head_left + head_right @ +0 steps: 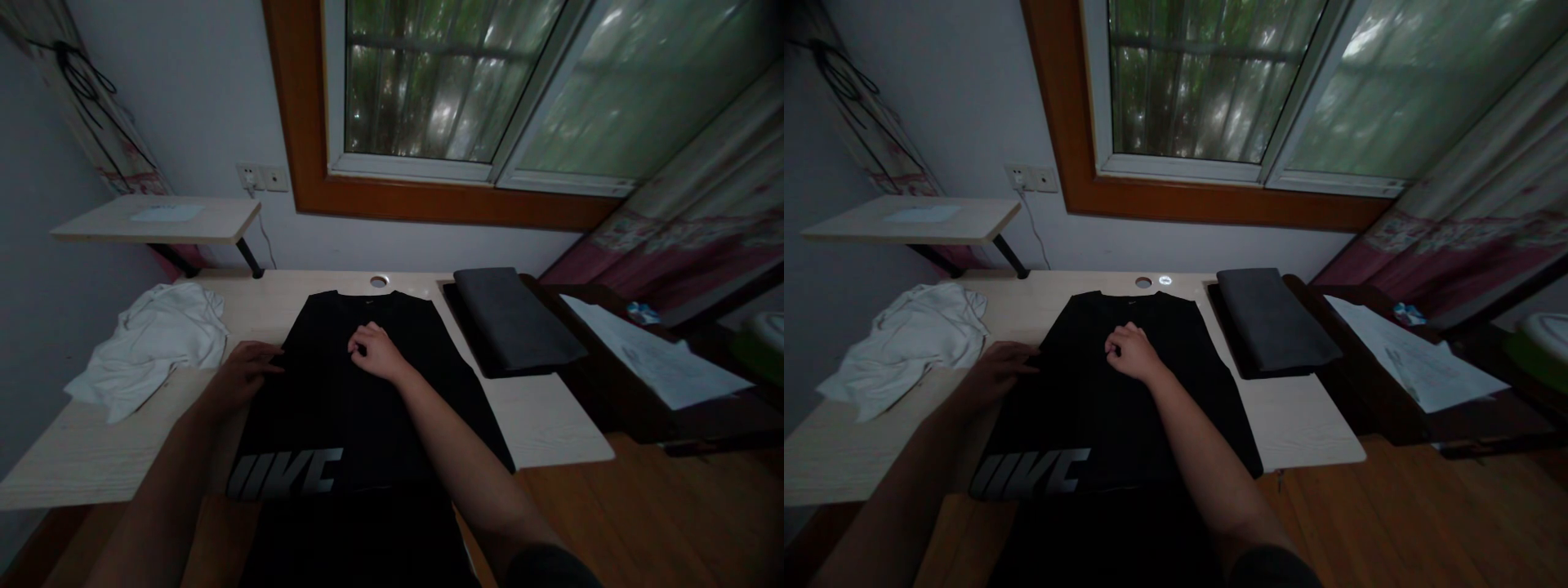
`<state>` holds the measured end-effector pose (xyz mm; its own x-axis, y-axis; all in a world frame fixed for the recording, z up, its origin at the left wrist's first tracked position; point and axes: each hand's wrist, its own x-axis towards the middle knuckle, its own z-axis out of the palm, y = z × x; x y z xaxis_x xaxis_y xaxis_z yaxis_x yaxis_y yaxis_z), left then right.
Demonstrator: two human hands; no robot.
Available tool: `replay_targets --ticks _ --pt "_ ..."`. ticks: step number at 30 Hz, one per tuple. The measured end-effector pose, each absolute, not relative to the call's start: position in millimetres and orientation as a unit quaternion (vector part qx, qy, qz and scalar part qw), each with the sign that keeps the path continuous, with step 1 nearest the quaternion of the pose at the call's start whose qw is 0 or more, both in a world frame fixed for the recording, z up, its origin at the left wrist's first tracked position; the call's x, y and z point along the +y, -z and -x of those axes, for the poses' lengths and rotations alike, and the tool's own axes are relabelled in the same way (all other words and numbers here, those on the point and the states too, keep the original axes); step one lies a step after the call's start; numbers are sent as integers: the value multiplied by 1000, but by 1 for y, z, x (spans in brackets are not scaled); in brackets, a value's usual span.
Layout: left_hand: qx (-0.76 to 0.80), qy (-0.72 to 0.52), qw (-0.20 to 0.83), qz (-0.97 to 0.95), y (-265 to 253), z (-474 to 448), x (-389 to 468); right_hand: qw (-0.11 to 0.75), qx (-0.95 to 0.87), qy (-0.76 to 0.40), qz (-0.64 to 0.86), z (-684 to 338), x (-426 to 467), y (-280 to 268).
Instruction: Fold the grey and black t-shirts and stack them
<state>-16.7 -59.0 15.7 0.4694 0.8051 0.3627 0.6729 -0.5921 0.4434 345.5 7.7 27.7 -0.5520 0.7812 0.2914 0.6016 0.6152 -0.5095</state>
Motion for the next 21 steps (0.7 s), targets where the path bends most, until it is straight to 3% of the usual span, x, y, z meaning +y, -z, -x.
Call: replay_targets --ticks 9,17,21 --pt "392 -305 158 -853 -28 10 -65 256 -864 -173 397 -346 8 -27" --pt "450 -261 68 -852 -32 -4 -70 244 -866 -173 400 -345 8 -28" --pt "428 -212 76 -875 -41 -35 -63 247 -868 -173 395 -346 8 -28"
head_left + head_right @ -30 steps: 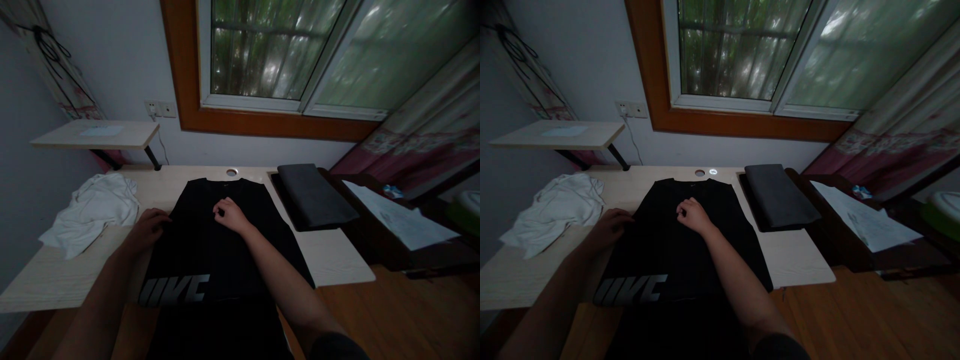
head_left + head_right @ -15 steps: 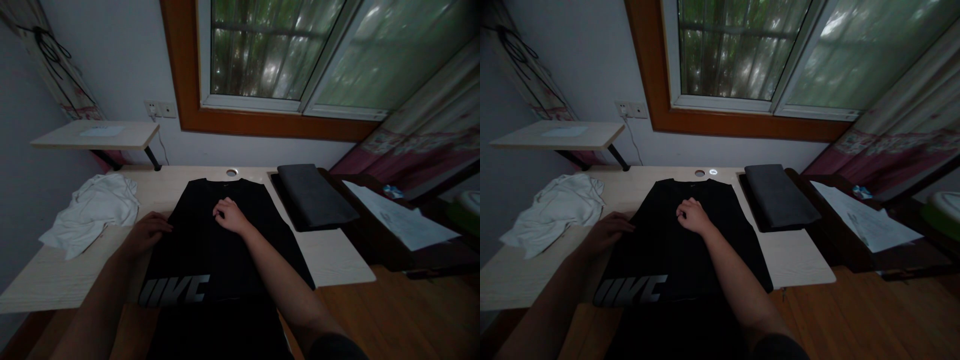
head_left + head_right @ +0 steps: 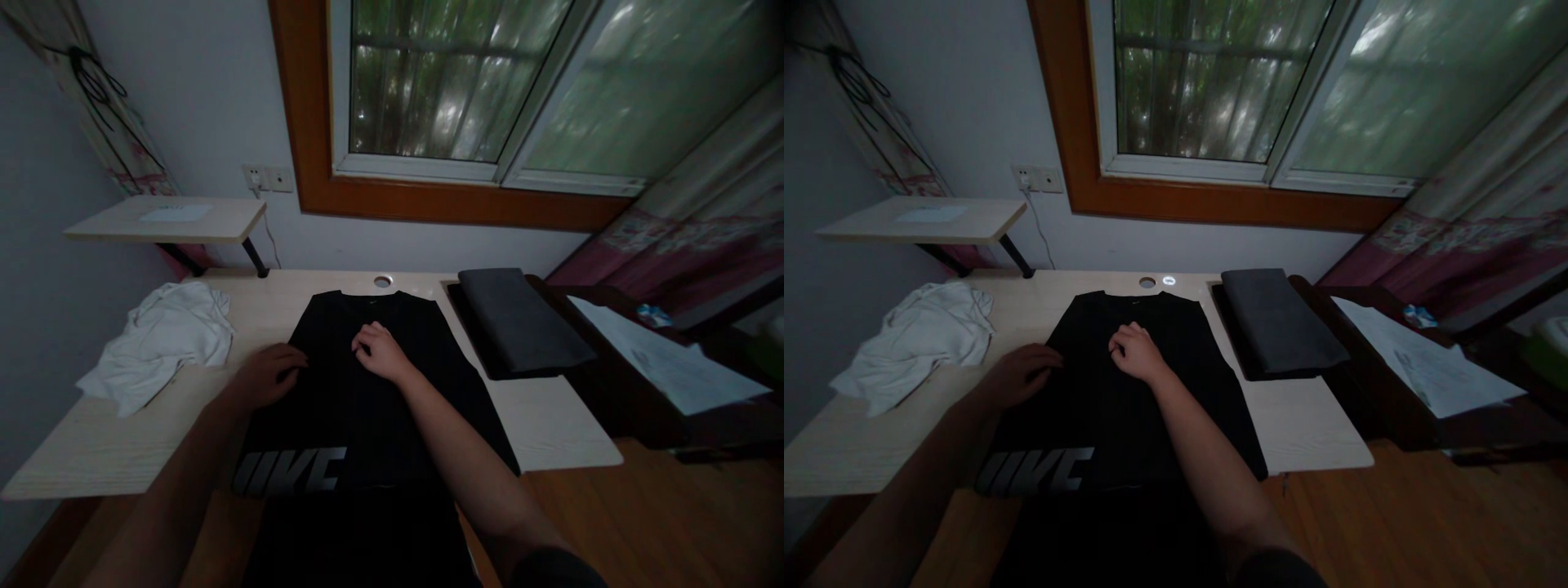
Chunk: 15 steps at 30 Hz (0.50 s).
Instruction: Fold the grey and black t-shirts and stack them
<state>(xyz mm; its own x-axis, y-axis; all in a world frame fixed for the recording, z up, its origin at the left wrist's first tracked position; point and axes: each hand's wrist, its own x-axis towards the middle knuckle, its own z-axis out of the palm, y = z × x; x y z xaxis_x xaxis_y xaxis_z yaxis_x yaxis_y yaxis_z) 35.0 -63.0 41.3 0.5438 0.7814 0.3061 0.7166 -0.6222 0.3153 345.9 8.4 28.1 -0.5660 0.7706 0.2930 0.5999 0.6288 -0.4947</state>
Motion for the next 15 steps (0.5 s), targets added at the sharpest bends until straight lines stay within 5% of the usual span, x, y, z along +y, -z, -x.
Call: replay_targets --ticks 15 --pt "600 -130 -78 -786 -15 -120 40 264 -863 -147 405 -345 7 -26"
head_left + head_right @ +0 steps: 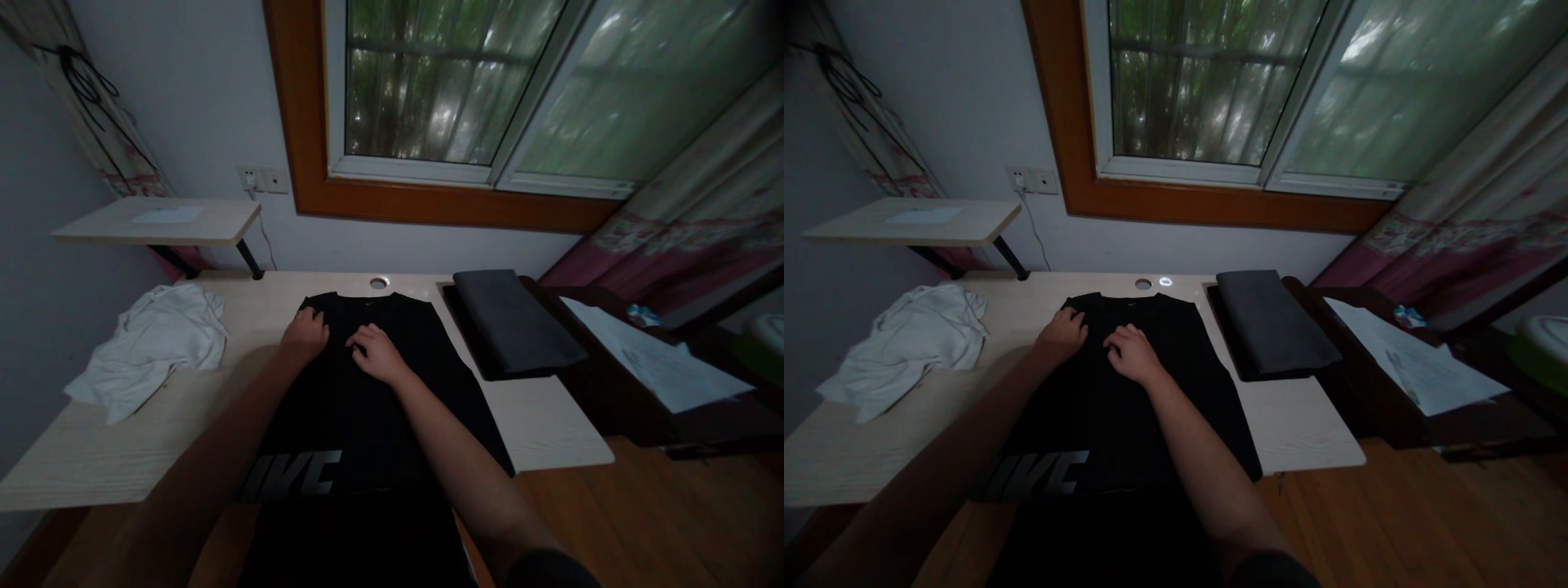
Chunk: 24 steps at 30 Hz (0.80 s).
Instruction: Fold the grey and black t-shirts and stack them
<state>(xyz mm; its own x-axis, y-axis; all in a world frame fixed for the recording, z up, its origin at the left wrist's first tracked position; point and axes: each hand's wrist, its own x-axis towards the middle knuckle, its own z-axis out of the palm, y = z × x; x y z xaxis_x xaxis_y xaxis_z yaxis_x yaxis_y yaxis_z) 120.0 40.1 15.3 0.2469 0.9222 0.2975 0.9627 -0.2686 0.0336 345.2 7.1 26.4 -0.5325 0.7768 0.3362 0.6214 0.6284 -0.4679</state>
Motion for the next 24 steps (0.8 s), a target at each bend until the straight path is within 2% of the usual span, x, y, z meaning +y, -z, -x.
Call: replay_targets --ticks 9,16,24 --pt "-604 181 88 771 6 -126 47 286 -856 -156 401 -347 11 -22" --pt "-576 132 86 802 11 -126 24 329 -840 -138 408 -346 12 -20" --pt "-609 111 63 783 5 -127 29 264 -868 -101 408 -345 3 -29"
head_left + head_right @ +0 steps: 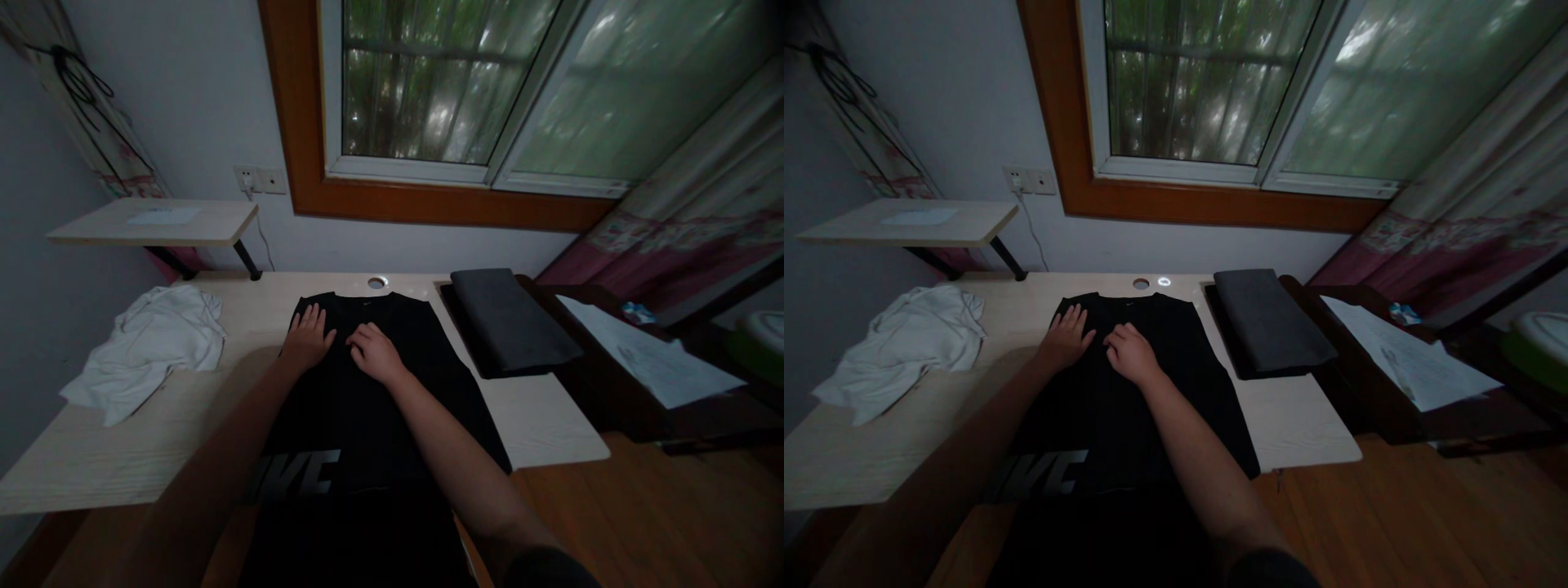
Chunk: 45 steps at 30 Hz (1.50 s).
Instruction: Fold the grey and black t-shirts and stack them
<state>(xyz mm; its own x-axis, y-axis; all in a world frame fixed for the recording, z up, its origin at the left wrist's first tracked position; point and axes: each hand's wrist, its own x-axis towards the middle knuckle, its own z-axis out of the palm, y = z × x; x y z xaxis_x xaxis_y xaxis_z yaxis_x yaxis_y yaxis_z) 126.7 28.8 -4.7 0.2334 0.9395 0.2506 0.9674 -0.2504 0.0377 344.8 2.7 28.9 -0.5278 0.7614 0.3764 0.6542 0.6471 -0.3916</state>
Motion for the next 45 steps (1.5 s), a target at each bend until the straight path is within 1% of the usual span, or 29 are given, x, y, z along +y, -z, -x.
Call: replay_targets --ticks 3,7,13,18,22,24,29,45 --pt "-612 108 54 782 2 -127 31 243 -872 -97 414 -344 1 -31" --pt "-612 112 60 781 0 -127 29 234 -875 -99 413 -343 1 -30" --pt "-609 116 63 782 -1 -127 27 257 -870 -126 401 -350 -3 -35" --pt "-605 121 63 785 0 -125 28 275 -850 -108 436 -391 1 -44" --pt "-604 119 57 786 1 -124 29 243 -826 -54 506 -441 10 -37" --pt "-605 118 58 785 2 -124 30 203 -817 -31 539 -463 12 -28" --pt "-610 125 52 780 3 -124 30 142 -820 -26 554 -491 10 -6" --pt "-601 115 56 789 0 -102 8 125 -840 -27 528 -507 -33 -10"
